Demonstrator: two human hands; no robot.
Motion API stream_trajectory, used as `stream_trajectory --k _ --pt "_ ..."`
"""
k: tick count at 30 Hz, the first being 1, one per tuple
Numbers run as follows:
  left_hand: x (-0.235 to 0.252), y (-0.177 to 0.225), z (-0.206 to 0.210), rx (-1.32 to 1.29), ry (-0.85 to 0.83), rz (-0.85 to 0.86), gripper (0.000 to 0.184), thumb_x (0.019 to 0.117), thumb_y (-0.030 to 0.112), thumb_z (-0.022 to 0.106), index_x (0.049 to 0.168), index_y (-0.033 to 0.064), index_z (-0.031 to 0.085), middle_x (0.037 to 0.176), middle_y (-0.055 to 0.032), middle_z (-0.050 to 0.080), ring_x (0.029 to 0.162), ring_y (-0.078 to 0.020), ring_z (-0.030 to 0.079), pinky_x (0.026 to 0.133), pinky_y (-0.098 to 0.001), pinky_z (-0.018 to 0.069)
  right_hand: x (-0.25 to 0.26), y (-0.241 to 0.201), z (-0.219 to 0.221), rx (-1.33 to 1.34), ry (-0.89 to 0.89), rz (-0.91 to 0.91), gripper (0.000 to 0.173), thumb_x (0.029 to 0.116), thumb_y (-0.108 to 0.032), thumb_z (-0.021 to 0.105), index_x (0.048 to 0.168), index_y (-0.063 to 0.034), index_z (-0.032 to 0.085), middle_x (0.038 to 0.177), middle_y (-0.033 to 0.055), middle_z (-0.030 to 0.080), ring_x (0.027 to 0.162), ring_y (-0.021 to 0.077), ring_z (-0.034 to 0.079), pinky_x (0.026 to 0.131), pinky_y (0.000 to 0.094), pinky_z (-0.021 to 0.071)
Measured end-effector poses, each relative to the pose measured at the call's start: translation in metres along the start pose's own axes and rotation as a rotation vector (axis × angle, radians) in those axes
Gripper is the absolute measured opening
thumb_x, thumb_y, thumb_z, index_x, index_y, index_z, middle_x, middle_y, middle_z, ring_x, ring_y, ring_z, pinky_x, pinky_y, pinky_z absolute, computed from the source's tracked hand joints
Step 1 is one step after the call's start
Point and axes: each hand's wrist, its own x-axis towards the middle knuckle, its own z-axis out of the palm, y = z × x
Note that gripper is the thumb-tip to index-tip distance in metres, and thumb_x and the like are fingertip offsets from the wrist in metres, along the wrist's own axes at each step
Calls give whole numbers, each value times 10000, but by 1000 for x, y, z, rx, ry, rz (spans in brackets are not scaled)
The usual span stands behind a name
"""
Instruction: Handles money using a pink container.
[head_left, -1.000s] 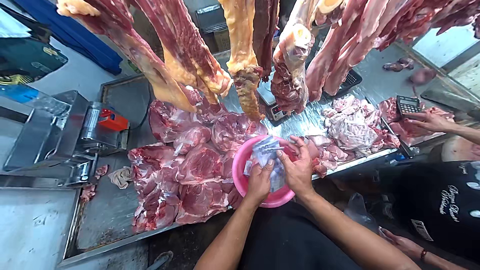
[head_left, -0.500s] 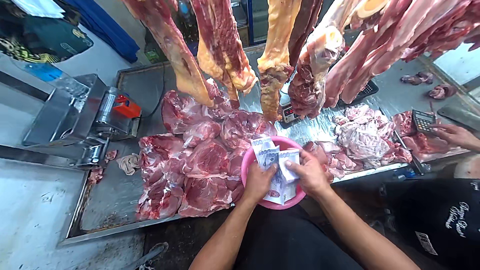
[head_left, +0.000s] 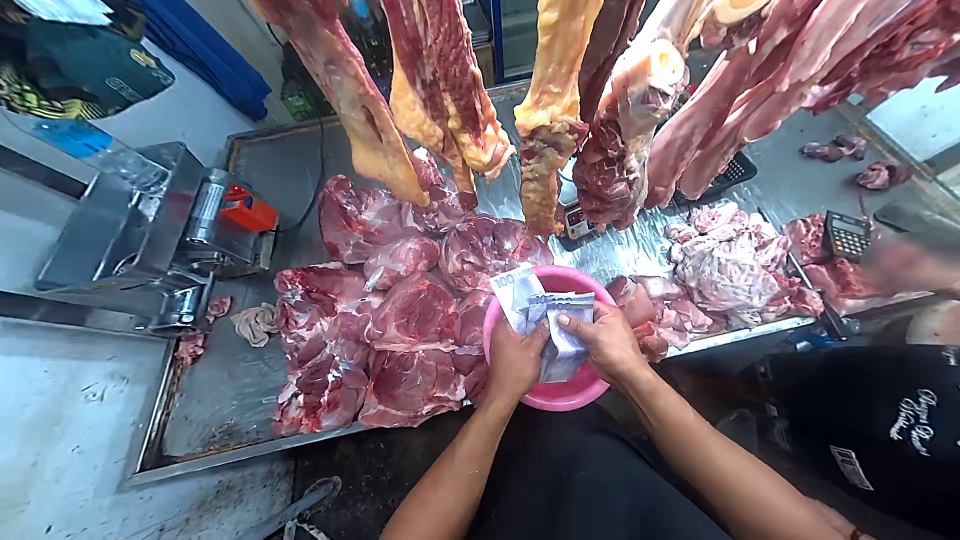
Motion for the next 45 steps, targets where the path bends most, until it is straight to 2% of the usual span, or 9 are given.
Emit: stream_trajectory --k 8,12,17,22,27,31,36,40,45 --pt "8 -5 -14 277 -268 37 558 1104 438 347 1517 77 445 1359 -86 636 1245 -128 613 1103 -391 498 2 1 -20 190 2 16 344 934 -28 688 1256 55 599 1075 217 713 953 296 725 889 495 617" --pt "39 2 20 507 -604 185 609 1097 404 373 1557 5 357 1361 -169 632 1231 -194 637 1080 -444 506 13 -9 -38 338 -87 210 254 1014 -162 592 1254 -80 598 1064 82 725 963 183 710 884 424 607" --pt "80 19 31 571 -869 209 617 1099 482 280 1585 113 364 1264 -102 688 1075 -162 694 972 -424 566 16 -28 -89 308 60 -171 347 1028 -206 626 1345 -105 526 1170 50 698 1079 184 691 976 441 584" --pt "88 7 11 899 -691 -96 243 1044 222 565 1173 83 717 942 -70 739 807 -190 722 794 -449 619 -17 -48 -159 167 264 -412 320 1039 -202 610 1332 -164 487 1083 7 696 902 154 707 806 377 629" --pt "54 -64 56 1501 -632 -370 783 868 649 686 1235 -39 624 1169 -291 652 1059 -463 661 851 -669 537 -41 -18 -180 203 331 -309 279 1009 -186 653 1271 -164 562 996 14 708 765 134 690 700 346 623" --pt "60 -90 54 1645 -519 -528 701 914 384 708 1360 -110 489 1379 -345 506 1134 -486 626 886 -641 543 -50 9 -190 298 364 -225 269 999 -118 647 1263 -134 600 1020 53 708 777 149 693 706 353 625" --pt "74 -87 34 1566 -489 -422 223 959 217 610 1014 21 703 1032 -242 701 1008 -444 678 814 -667 539 -42 24 -188 376 335 -174 258 997 -66 628 1252 -103 612 1050 83 711 852 172 707 778 383 629" --pt "69 -54 9 1275 -454 -123 301 997 96 547 1214 154 748 1101 -117 752 1018 -314 717 893 -611 559 -39 18 -173 331 306 -104 272 971 -34 645 1240 -71 619 1043 100 722 875 189 721 801 400 635" --pt "60 -13 -19 612 -81 -158 219 904 42 720 1120 81 723 1036 -65 750 936 -177 717 832 -451 608 -30 17 -147 433 86 -32 269 953 -39 675 1220 -54 651 1060 123 731 920 207 727 870 433 625"
